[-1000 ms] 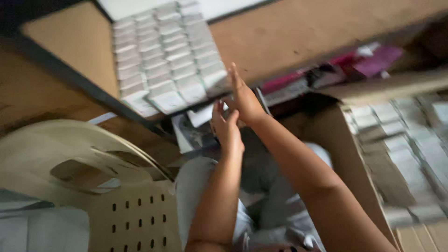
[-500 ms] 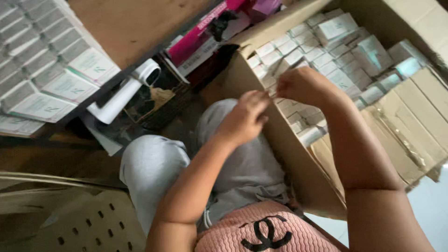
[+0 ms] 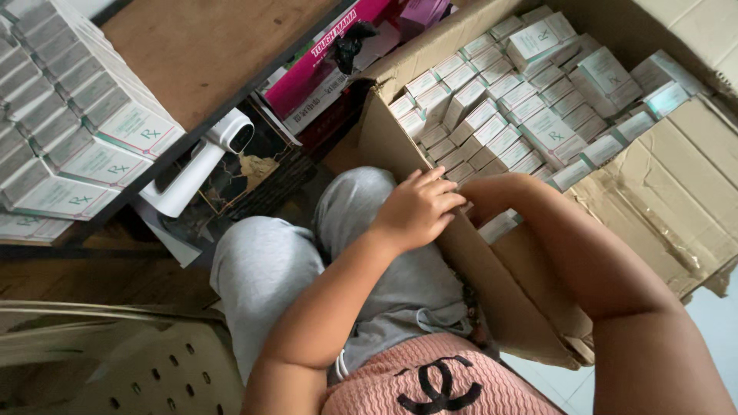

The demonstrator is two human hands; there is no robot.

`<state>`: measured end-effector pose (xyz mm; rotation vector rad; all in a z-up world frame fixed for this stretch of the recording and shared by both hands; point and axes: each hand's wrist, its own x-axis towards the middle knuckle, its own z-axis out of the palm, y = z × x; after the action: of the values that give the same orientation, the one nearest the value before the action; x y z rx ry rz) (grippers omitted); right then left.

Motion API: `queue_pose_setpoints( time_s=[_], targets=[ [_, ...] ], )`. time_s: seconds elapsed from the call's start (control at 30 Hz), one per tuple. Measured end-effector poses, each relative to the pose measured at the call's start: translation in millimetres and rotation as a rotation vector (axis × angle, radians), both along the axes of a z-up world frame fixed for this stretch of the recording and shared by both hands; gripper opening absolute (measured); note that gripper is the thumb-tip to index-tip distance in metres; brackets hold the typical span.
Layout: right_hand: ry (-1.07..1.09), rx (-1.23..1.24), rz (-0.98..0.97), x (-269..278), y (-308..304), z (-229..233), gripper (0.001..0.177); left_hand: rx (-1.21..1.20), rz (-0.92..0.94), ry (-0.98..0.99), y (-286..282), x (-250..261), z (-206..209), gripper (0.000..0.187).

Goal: The person repeatedly picks up small white boxes from a large cardboard carton and stacks them in neat rows on a wooden table. The person handles the boxes one at a time, placing them carefully to form organized piles.

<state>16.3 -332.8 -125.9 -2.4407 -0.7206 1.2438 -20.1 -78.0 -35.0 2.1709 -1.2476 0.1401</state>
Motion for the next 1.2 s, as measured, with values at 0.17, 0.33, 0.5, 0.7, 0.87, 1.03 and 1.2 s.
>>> queue_pose_setpoints(
  time_s=[0.17, 0.33, 0.5, 0.7, 0.87, 1.03, 1.2],
  targets=[
    [-0.290, -0.099, 0.005, -5.5, 1.9, 27.3, 0.029, -0.043, -0.038, 0.028, 11.7, 2.3, -5.2, 0.029],
    [-0.318, 0.219, -0.560, 5.1, -0.6, 117.1, 0.031, -0.160, 0.072, 0.060, 18.4, 5.0, 8.7, 0.063],
    [-0.412, 0.396, -0.759, -6.1, 30.6, 221.0, 0.040, -0.421, 0.312, 0.155, 29.1, 15.5, 42.1, 0.108],
    [-0.139, 1.065, -0.690, -4.5, 104.0, 215.8, 0.035, -0.553, 0.466, -0.014, 52.1, 24.3, 52.9, 0.106],
    [-0.412, 0.897, -0.538, -20.7, 112.9, 210.6, 0.048, -0.402, 0.500, -0.187, 77.6, 24.7, 58.1, 0.084],
    [-0.517, 0.863, -0.497, -25.4, 116.1, 211.8, 0.051, -0.393, 0.483, -0.197, 84.7, 16.6, 72.5, 0.084],
    [-0.560, 1.140, -0.285, -21.3, 126.2, 223.2, 0.094, -0.251, 0.549, -0.049, 91.0, 17.4, 75.3, 0.084]
  ],
)
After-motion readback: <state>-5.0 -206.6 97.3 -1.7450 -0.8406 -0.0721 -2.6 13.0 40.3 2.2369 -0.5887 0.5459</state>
